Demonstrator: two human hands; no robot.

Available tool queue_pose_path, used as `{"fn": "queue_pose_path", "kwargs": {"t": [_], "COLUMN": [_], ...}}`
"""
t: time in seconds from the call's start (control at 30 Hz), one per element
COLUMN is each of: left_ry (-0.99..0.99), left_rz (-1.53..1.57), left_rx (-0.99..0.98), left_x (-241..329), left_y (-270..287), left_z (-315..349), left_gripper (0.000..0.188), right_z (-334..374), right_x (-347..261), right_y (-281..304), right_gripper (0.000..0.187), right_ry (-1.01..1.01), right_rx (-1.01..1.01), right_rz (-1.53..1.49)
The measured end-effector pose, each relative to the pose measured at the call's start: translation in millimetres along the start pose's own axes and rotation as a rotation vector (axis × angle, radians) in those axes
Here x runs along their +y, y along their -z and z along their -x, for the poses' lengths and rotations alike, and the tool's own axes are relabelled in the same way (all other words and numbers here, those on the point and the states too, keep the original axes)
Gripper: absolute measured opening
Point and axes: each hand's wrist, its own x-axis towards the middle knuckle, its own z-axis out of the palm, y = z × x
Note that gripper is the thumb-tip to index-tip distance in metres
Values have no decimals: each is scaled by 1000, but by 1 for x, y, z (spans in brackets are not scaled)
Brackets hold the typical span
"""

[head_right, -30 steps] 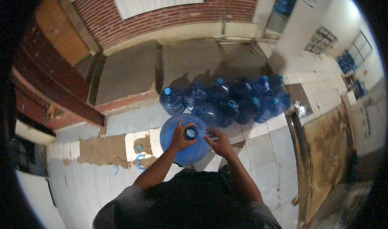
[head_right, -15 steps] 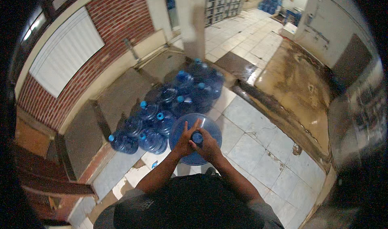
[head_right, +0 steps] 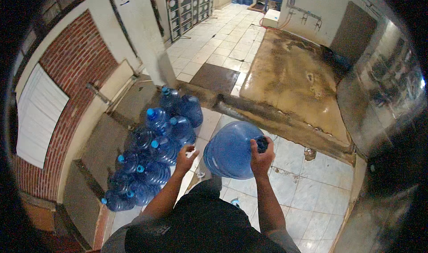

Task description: The person repeatedly picks up large blue water jugs, removes the caps, carries them across a tiled room, and places them on the floor near a stack of other jugs. The person also re-caps some of the jugs before moving them.

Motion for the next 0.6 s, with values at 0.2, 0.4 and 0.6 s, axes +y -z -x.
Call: {"fn": "queue_pose_path", "kwargs": {"t": [0.2,0.4,0.6], "left_ry": [495,739,517], "left_rz": [190,489,672], "left_rx": [-328,-379,-205], "left_x": [-91,-73,-12], "left_y": [-59,-149,-219], "left_z": [-150,-293,-418], "left_gripper": [70,66,38], "right_z": [-134,-251,-351], "right_x": [21,44,83], "right_y": [-18,-12,-22], "right_gripper": [38,29,25], "right_ry": [-101,-87,-255], "right_rx": [149,295,508], "right_rz": [-65,-146,-309]}}
